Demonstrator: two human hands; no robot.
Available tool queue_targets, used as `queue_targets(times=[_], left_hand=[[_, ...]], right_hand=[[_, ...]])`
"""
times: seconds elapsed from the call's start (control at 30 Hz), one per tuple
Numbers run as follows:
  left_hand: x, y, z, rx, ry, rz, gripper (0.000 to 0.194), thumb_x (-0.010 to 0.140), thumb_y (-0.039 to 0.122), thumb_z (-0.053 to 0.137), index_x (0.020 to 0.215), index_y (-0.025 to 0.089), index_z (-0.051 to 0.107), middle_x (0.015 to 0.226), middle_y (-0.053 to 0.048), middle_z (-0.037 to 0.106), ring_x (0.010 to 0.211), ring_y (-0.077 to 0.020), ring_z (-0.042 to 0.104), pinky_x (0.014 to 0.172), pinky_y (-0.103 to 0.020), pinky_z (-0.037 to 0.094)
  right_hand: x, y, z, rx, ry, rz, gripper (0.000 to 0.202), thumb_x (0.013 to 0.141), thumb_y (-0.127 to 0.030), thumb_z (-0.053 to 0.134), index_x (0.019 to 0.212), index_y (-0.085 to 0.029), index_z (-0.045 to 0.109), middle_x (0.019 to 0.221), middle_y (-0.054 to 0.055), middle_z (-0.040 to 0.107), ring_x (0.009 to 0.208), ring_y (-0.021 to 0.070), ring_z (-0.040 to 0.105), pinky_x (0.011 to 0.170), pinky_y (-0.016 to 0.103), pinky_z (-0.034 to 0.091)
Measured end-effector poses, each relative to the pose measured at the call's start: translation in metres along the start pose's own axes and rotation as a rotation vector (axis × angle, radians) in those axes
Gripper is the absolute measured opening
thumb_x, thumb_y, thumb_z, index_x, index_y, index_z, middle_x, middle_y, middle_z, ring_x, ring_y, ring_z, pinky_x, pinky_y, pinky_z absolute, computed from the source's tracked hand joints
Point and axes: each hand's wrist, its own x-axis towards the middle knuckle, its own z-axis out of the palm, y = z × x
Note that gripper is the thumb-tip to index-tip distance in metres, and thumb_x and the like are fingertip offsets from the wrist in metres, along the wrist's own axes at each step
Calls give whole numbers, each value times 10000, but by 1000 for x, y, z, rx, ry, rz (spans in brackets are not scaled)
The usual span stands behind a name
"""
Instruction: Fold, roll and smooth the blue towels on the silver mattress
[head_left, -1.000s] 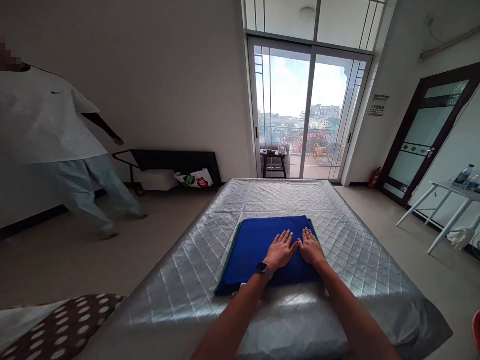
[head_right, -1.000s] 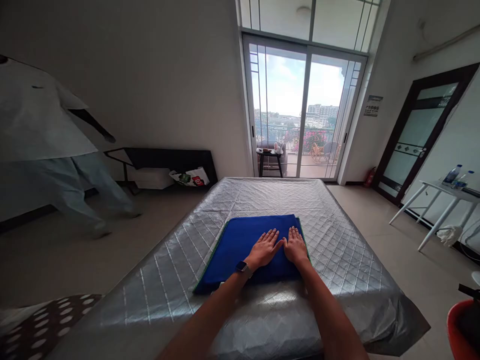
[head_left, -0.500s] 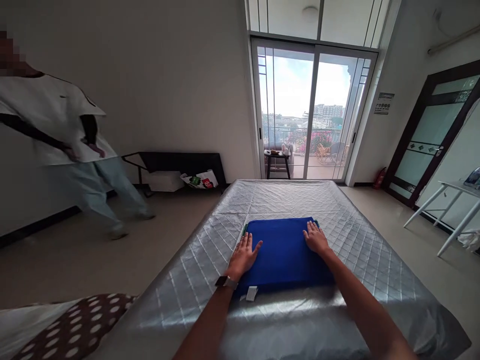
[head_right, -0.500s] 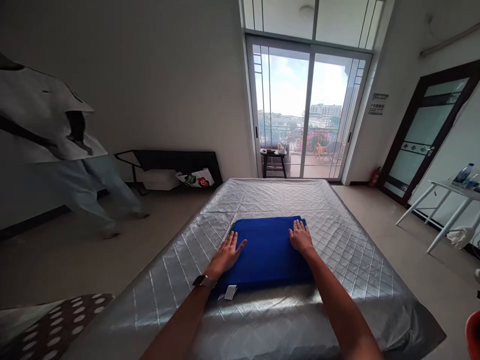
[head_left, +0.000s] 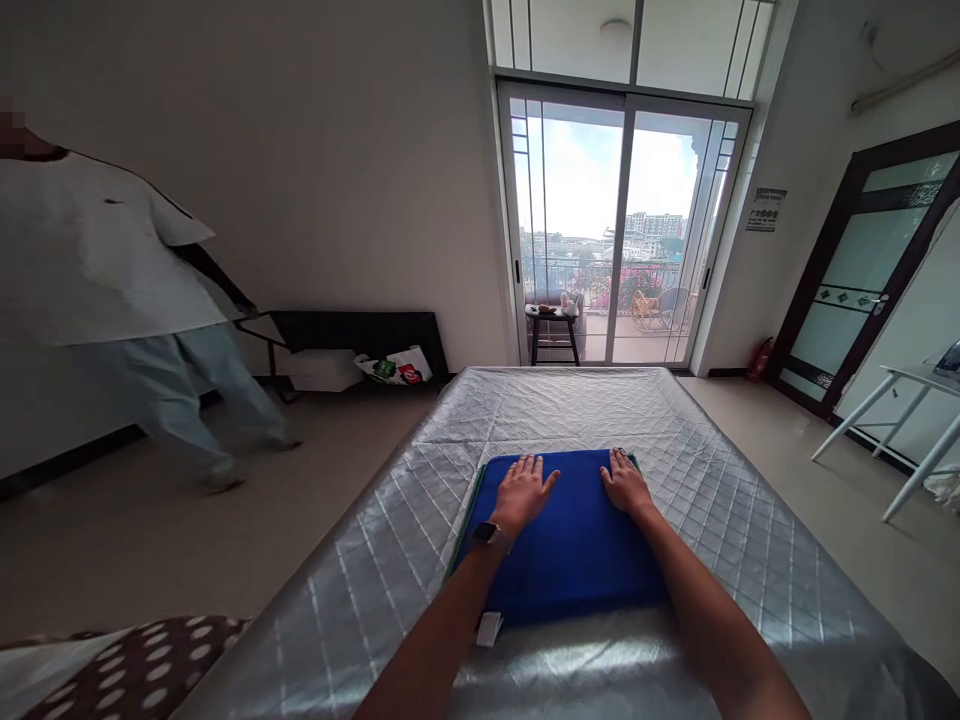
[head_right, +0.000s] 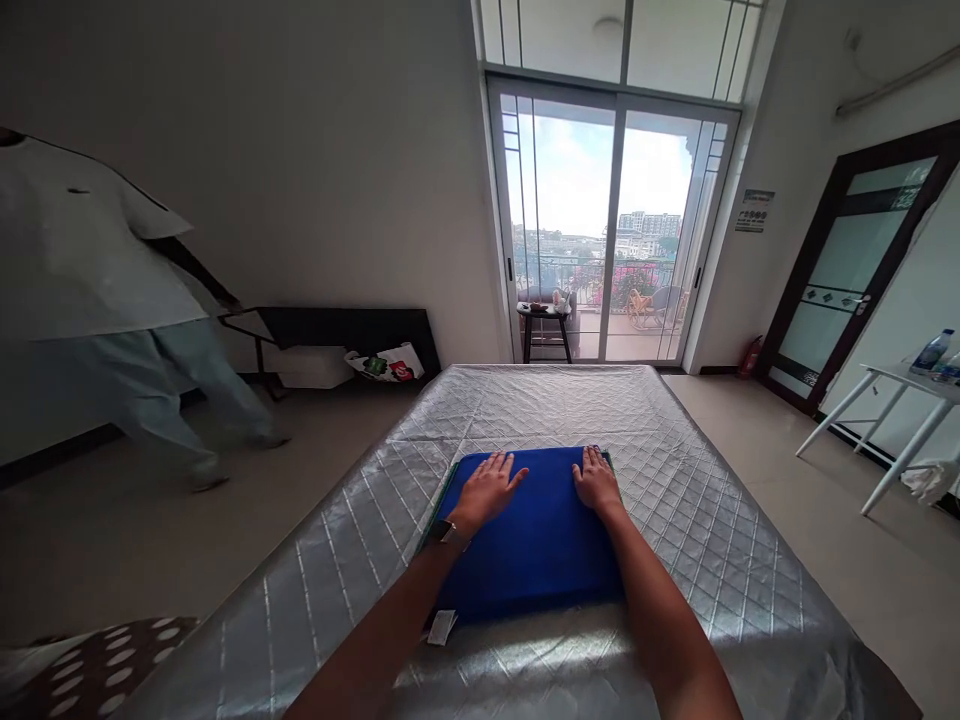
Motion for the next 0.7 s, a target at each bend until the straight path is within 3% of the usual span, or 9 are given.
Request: queue_targets(times=[0.13, 0.23, 0.33, 0.43, 0.57, 0.7], left_hand=[[14, 31, 16, -44, -31, 70, 408, 944, 416, 603, 1296, 209, 580, 1370, -102, 566, 1180, -257, 585, 999, -500, 504], [13, 35, 23, -55, -47, 48, 410, 944, 411, 604, 1302, 212, 577, 1383, -104, 557, 1195, -260, 576, 1009, -506, 496], [5, 21, 20, -46, -65, -27, 510, 942, 488, 577, 1377, 225, 532, 1485, -115, 489, 1318, -296, 498, 1107, -573, 389], [-12, -7, 10, -20, -74, -141, 708, 964, 627, 385, 1498, 163, 422, 1596, -170, 364, 1470, -329, 329, 1200, -542, 246], [-37, -39, -1, -34, -77, -317, 849, 969, 643, 167, 1543, 31, 300, 1607, -220, 290, 1505, -313, 264, 1214, -463, 238], [-49, -48, -6, -57, -78, -323, 784, 990, 569, 152, 1527, 20, 311, 1605, -207, 294, 1510, -263, 259, 1223, -422, 224]], right_hand=[[1, 1, 1, -11, 18, -9, 653, 1022, -391, 261, 1560, -20, 278, 1634, 136, 251, 1528, 204, 185, 1224, 330, 141], [1, 1, 1, -10, 15, -6, 647, 1022, -386, 258, 1559, -26, 286, 1632, 129, 258, 1526, 204, 193, 1223, 333, 148], [1, 0, 0, -6, 10, 6, 642, 1025, -388, 253, 1561, -37, 289, 1630, 127, 265, 1529, 196, 184, 1223, 334, 147], [-1, -1, -4, -1, 4, 14, 642, 1028, -389, 254, 1562, -34, 283, 1630, 131, 266, 1528, 195, 186, 1225, 327, 138], [-6, -7, -10, -4, 14, 8, 624, 1025, -359, 260, 1556, -34, 300, 1628, 124, 278, 1522, 197, 210, 1221, 322, 163], [-19, -13, -22, -26, 59, 18, 587, 1008, -282, 264, 1524, -24, 372, 1593, 139, 361, 1496, 207, 286, 1209, 335, 222]])
